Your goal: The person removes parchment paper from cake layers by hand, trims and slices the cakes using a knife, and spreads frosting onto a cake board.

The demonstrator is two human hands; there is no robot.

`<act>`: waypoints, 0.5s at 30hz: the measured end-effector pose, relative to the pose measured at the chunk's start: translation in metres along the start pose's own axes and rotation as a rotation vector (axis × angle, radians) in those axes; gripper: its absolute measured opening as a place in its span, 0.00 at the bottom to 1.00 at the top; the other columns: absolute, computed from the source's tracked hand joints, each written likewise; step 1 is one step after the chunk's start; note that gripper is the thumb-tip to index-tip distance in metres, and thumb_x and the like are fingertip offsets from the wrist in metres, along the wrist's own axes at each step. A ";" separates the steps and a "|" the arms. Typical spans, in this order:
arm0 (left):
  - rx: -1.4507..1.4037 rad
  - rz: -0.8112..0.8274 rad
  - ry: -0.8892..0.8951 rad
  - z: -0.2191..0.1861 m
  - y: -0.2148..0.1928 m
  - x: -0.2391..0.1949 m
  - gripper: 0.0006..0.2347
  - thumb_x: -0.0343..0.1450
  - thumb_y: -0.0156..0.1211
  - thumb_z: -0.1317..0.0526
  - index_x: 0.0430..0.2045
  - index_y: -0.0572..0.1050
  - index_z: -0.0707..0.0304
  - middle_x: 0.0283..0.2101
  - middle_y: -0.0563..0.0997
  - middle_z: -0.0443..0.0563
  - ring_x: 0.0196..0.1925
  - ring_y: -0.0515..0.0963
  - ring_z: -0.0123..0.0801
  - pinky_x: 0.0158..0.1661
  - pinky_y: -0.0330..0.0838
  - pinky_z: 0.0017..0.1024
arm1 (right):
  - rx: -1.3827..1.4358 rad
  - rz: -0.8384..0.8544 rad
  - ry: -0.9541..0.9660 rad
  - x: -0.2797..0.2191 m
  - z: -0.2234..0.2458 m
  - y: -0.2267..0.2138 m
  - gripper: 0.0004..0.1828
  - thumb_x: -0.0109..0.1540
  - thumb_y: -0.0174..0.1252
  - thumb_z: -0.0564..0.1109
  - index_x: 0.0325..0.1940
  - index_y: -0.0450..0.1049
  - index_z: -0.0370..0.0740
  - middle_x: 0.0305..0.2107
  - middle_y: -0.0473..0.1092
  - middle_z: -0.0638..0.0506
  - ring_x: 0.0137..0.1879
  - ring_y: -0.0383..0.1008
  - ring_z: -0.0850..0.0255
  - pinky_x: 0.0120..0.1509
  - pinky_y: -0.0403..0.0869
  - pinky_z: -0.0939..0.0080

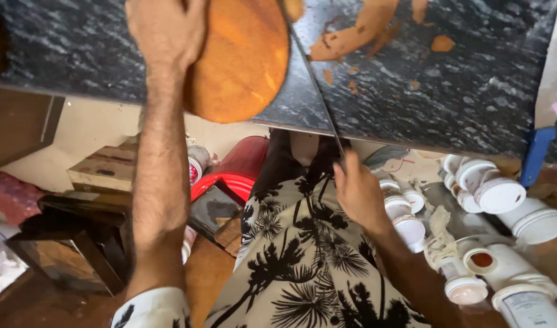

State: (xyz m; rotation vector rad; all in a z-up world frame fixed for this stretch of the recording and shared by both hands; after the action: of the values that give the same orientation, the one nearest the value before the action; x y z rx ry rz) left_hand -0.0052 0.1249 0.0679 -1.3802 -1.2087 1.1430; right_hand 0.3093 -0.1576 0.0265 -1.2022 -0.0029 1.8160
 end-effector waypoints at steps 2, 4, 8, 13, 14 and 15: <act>-0.470 -0.230 -0.180 0.046 -0.018 -0.029 0.19 0.79 0.62 0.51 0.50 0.74 0.74 0.52 0.80 0.68 0.56 0.78 0.56 0.57 0.70 0.44 | 0.054 -0.099 -0.080 -0.024 -0.014 0.015 0.18 0.70 0.52 0.47 0.59 0.62 0.36 0.32 0.75 0.34 0.34 0.78 0.38 0.35 0.72 0.42; -0.836 -0.304 -0.207 0.064 -0.009 -0.057 0.21 0.80 0.61 0.52 0.58 0.69 0.72 0.60 0.76 0.66 0.65 0.75 0.53 0.66 0.66 0.44 | 0.125 -0.222 -0.143 -0.024 -0.015 0.024 0.16 0.69 0.54 0.44 0.58 0.63 0.35 0.33 0.75 0.34 0.35 0.77 0.36 0.36 0.72 0.42; -1.080 -0.445 -0.278 0.019 0.032 -0.119 0.32 0.80 0.61 0.55 0.75 0.52 0.69 0.80 0.55 0.62 0.82 0.52 0.45 0.80 0.43 0.42 | 0.316 -0.508 -0.142 -0.008 -0.001 0.009 0.16 0.73 0.55 0.45 0.60 0.62 0.34 0.32 0.73 0.40 0.35 0.76 0.48 0.36 0.72 0.48; -0.977 -0.346 -0.124 -0.080 0.007 -0.142 0.42 0.77 0.65 0.53 0.76 0.38 0.69 0.80 0.40 0.62 0.83 0.37 0.54 0.79 0.31 0.45 | 0.855 -0.452 -0.024 -0.021 0.004 0.000 0.21 0.69 0.53 0.42 0.64 0.58 0.37 0.24 0.66 0.51 0.23 0.65 0.64 0.23 0.65 0.60; -0.819 -0.413 -0.094 -0.088 -0.011 -0.142 0.42 0.77 0.66 0.51 0.76 0.39 0.70 0.80 0.40 0.64 0.82 0.34 0.59 0.79 0.29 0.47 | 1.040 -0.403 -0.171 -0.023 0.010 -0.003 0.19 0.71 0.51 0.42 0.65 0.58 0.38 0.29 0.68 0.53 0.27 0.66 0.67 0.27 0.67 0.65; -0.815 -0.407 -0.083 -0.087 -0.023 -0.131 0.42 0.77 0.66 0.51 0.76 0.39 0.70 0.80 0.40 0.64 0.82 0.34 0.59 0.79 0.29 0.47 | 1.229 -0.348 -0.320 -0.025 0.017 -0.003 0.17 0.73 0.50 0.42 0.65 0.59 0.38 0.34 0.69 0.54 0.31 0.67 0.71 0.30 0.70 0.69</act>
State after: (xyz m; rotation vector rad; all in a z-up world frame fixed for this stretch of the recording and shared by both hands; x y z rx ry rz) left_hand 0.0684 -0.0099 0.1090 -1.5472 -2.0341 0.4159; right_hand 0.3009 -0.1657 0.0549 -0.0265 0.5928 1.2668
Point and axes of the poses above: each hand's wrist, its own x-axis towards the middle knuckle, its own y-axis out of the palm, z = x × y, the point moved 7 cm from there along x, towards the middle knuckle
